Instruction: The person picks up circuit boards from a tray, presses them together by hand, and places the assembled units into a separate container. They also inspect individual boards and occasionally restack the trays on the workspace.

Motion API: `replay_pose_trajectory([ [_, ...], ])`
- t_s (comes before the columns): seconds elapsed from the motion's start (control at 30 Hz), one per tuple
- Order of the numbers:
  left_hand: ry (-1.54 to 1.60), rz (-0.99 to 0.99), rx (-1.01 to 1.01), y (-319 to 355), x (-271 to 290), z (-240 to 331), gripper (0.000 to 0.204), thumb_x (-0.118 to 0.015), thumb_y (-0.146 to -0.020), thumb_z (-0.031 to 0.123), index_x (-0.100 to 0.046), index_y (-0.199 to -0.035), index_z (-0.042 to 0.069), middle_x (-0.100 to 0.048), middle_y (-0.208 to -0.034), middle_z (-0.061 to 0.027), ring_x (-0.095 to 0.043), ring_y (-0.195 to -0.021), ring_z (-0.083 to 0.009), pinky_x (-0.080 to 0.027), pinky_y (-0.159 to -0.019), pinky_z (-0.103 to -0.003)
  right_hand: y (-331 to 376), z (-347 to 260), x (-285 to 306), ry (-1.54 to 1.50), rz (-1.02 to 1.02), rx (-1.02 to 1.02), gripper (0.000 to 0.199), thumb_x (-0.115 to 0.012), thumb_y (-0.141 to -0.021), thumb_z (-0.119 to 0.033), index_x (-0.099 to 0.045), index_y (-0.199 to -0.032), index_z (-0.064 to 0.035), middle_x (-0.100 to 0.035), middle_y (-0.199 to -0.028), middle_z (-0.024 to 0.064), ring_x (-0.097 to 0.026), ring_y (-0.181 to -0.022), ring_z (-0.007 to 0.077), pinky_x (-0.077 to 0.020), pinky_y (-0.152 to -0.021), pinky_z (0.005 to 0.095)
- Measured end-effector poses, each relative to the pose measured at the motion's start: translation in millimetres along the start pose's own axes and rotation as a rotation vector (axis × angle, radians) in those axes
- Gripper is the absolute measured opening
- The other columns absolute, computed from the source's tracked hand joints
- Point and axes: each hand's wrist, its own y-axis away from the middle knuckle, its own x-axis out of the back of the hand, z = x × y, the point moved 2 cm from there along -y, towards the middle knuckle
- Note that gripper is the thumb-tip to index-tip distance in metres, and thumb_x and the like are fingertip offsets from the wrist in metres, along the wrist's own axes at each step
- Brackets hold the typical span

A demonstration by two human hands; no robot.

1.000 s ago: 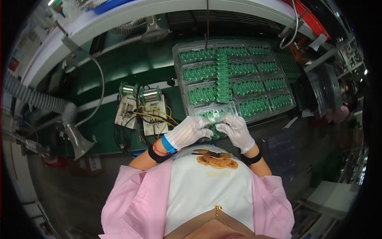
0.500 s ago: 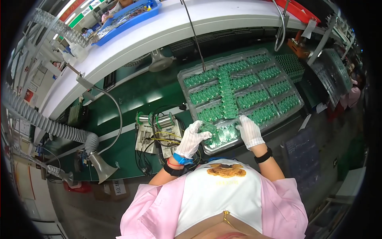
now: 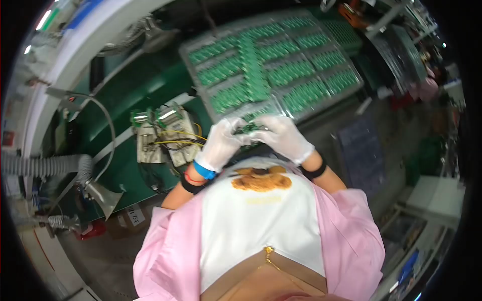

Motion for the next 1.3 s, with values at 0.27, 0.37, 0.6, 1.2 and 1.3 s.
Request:
replay_pose_trajectory([
  [0.27, -0.101, -0.346, -0.126, -1.6, 4.7, 14.0, 0.033, -0.083, -0.065, 0.019, -0.058, -0.079, 0.002, -0.057, -0.070, -0.0111, -0.057, -0.065, -0.0249, -0.045, -0.058, -0.034, 22.2, 4.4, 6.1, -0.329, -0.265, -0.144, 0.014, -0.066, -0.083, -0.016, -0.058, -0.087, -0.0048, -0.056, -0.078, 0.0076, -0.059, -0.074, 0.0236, -0.0466, -0.064, 0.0314],
  [0.37, 0.107, -0.425, -0.115, -3.7, 1.2, 11.0, 0.030, -0.081, -0.067, 0.019, -0.059, -0.078, 0.002, -0.058, -0.069, -0.0091, -0.057, -0.065, -0.0219, -0.046, -0.059, -0.033, 22.7, 5.1, 6.9, -0.251, -0.213, 0.076, 0.014, -0.065, -0.084, -0.016, -0.058, -0.089, -0.0049, -0.057, -0.079, 0.0074, -0.059, -0.074, 0.0231, -0.0467, -0.064, 0.0318],
  [0.6, 0.973, -0.275, 0.204, -11.0, 6.2, 7.9, 0.022, -0.076, -0.075, 0.012, -0.056, -0.075, 0.003, -0.052, -0.063, -0.0024, -0.053, -0.060, -0.0146, -0.045, -0.057, -0.029, 19.4, 33.5, 25.3, -0.548, 0.080, -0.534, 0.017, -0.064, -0.086, -0.019, -0.058, -0.089, -0.0032, -0.058, -0.071, 0.0104, -0.057, -0.062, 0.0257, -0.0461, -0.057, 0.0303],
  [1.2, -0.263, -0.156, -0.056, -17.0, -2.0, -2.1, 0.027, -0.055, -0.090, 0.025, -0.066, -0.105, 0.006, -0.065, -0.086, -0.0201, -0.063, -0.079, -0.0363, -0.049, -0.070, -0.040, 17.2, 59.5, 4.6, 0.478, -0.022, -0.493, 0.020, -0.058, -0.087, -0.010, -0.052, -0.105, -0.0049, -0.054, -0.102, 0.0155, -0.062, -0.084, 0.0358, -0.0514, -0.066, 0.0444],
  [1.3, -0.439, -0.339, 0.020, -22.2, -3.8, 6.6, 0.029, -0.056, -0.089, 0.025, -0.065, -0.108, 0.005, -0.064, -0.094, -0.0216, -0.062, -0.085, -0.0362, -0.049, -0.073, -0.040, 17.1, 67.4, 2.1, 0.467, 0.182, -0.301, 0.025, -0.061, -0.086, -0.023, -0.058, -0.100, -0.0036, -0.059, -0.097, 0.0148, -0.063, -0.084, 0.0354, -0.0514, -0.067, 0.0438],
])
